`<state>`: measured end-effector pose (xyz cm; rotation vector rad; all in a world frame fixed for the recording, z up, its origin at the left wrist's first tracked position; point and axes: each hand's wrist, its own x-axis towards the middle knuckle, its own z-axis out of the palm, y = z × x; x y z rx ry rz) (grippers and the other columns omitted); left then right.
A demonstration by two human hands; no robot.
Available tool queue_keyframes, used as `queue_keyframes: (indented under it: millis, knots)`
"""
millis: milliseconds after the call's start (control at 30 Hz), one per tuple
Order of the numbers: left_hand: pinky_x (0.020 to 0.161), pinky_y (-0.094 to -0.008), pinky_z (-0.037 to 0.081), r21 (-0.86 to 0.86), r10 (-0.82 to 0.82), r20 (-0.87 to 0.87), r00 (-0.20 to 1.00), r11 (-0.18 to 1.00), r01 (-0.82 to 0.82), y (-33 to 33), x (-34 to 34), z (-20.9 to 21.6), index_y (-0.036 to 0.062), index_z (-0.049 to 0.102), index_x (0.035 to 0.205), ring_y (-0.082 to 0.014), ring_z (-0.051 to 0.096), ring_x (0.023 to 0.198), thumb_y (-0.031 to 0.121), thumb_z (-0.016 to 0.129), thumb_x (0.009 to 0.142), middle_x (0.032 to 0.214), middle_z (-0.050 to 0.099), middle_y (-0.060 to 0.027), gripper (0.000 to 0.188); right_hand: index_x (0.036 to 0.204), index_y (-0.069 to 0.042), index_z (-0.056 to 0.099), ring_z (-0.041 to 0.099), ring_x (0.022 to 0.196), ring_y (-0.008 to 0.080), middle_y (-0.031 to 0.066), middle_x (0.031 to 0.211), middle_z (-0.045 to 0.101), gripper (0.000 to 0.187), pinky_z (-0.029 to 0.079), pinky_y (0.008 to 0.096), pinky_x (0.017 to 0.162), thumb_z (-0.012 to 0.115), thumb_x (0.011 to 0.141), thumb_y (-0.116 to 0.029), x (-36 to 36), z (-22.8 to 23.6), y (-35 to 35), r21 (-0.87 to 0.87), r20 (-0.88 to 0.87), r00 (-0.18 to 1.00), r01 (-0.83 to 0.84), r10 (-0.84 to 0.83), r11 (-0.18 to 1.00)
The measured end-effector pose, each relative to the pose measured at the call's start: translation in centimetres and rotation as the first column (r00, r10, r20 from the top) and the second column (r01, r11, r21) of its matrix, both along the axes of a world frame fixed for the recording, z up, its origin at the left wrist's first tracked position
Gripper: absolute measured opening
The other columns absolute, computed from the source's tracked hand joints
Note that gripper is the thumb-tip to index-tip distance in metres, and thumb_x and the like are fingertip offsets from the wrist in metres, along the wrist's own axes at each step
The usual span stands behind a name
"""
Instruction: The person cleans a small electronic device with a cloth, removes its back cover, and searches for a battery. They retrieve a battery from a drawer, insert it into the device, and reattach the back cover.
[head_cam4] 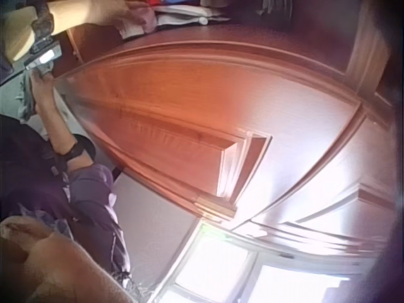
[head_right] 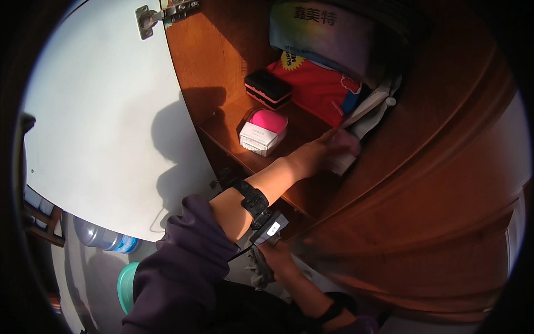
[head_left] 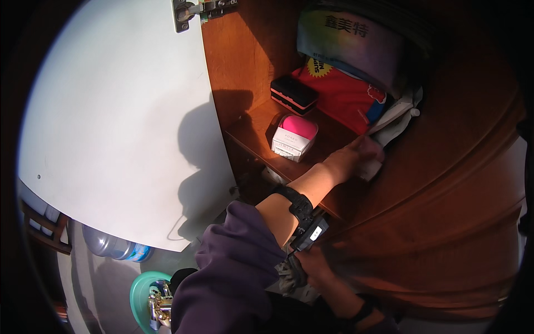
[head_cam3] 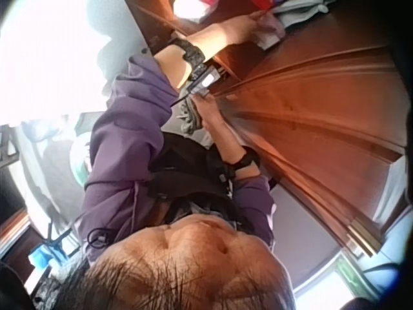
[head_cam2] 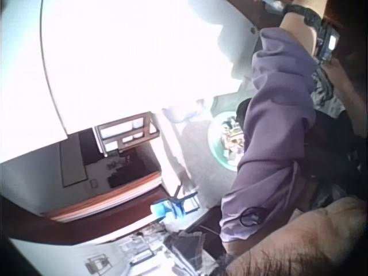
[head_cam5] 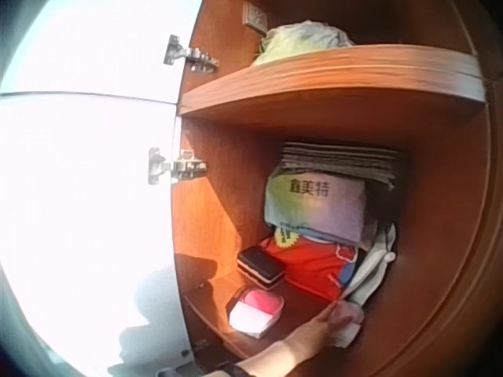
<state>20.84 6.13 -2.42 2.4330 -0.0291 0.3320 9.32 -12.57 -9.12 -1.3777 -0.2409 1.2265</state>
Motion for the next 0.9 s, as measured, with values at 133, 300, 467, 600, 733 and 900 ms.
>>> queue_keyframes:
  millis: [133,300,467,600,733,900]
  knots:
    - [0.104,-0.0401,0.035,0.082,0.162,0.115,0.98,0.982,-0.171,-1.7,-0.7,0.1,0.0208,0.048,0.129,-0.0359,0.029,0.132,0.008,0.065,0.076,0.147,0.017,-0.0191,0.057,0.101,-0.003,0.058,0.057,0.076,0.0098,0.0025,0.084,0.06,0.018,0.048,0.0268,0.065,0.058,0.088,-0.015,-0.1,-0.4,0.1,-0.029,0.088,0.996,0.002,0.001,1.0]
    - [0.106,-0.0535,0.02,0.352,0.304,0.451,0.839,0.804,-0.48,-1.7,-5.8,0.8,0.0172,0.05,0.127,-0.0375,0.021,0.134,0.018,0.069,0.074,0.141,0.029,-0.0209,0.056,0.106,-0.002,0.058,0.058,0.081,0.0113,0.0034,0.092,0.062,0.023,0.048,0.0269,0.071,0.058,0.088,-0.018,0.2,-0.3,0.0,-0.032,-0.123,0.992,0.036,-0.039,0.999]
    - [0.103,-0.0499,0.026,0.31,0.718,0.127,0.685,0.627,-0.715,2.5,-10.2,1.1,0.0124,0.043,0.132,-0.0436,0.027,0.128,0.035,0.071,0.073,0.141,0.025,-0.025,0.07,0.107,-0.002,0.058,0.059,0.083,0.012,0.004,0.095,0.062,0.026,0.049,0.0274,0.074,0.059,0.089,-0.019,0.0,-0.4,0.3,-0.082,-0.057,0.998,-0.009,0.004,0.997]
    - [0.1,-0.0429,0.035,0.239,0.717,0.092,0.691,0.657,-0.715,3.5,-10.7,0.9,0.0083,0.039,0.134,-0.0366,0.035,0.124,0.031,0.066,0.078,0.137,0.035,-0.0222,0.066,0.107,-0.002,0.058,0.059,0.085,0.0119,0.004,0.097,0.062,0.026,0.049,0.0277,0.075,0.06,0.088,-0.019,-0.6,-0.2,1.2,-0.11,-0.018,1.0,0.009,-0.011,0.994]
    - [0.098,-0.0404,0.038,-0.948,0.503,0.097,0.859,0.311,-0.075,3.0,-14.7,1.2,0.0043,0.037,0.134,-0.022,0.051,0.112,0.028,0.049,0.089,0.122,0.052,-0.011,0.052,0.103,-0.003,0.06,0.059,0.085,0.0118,0.0033,0.095,0.063,0.02,0.05,0.0272,0.075,0.061,0.088,-0.016,-0.7,1.2,1.5,0.096,-0.197,0.97,0.161,-0.139,0.982]
    - [0.095,-0.0418,0.041,-0.958,0.255,0.064,0.965,-0.254,0.131,-2.8,-23.2,-0.1,0.0043,0.04,0.13,-0.0248,0.052,0.11,0.04,0.045,0.089,0.124,0.051,-0.0114,0.055,0.115,0.002,0.052,0.055,0.098,0.0172,0.0099,0.112,0.057,0.032,0.045,0.03,0.084,0.047,0.094,-0.021,-1.8,3.3,1.4,0.637,0.098,0.955,0.155,-0.279,0.755]
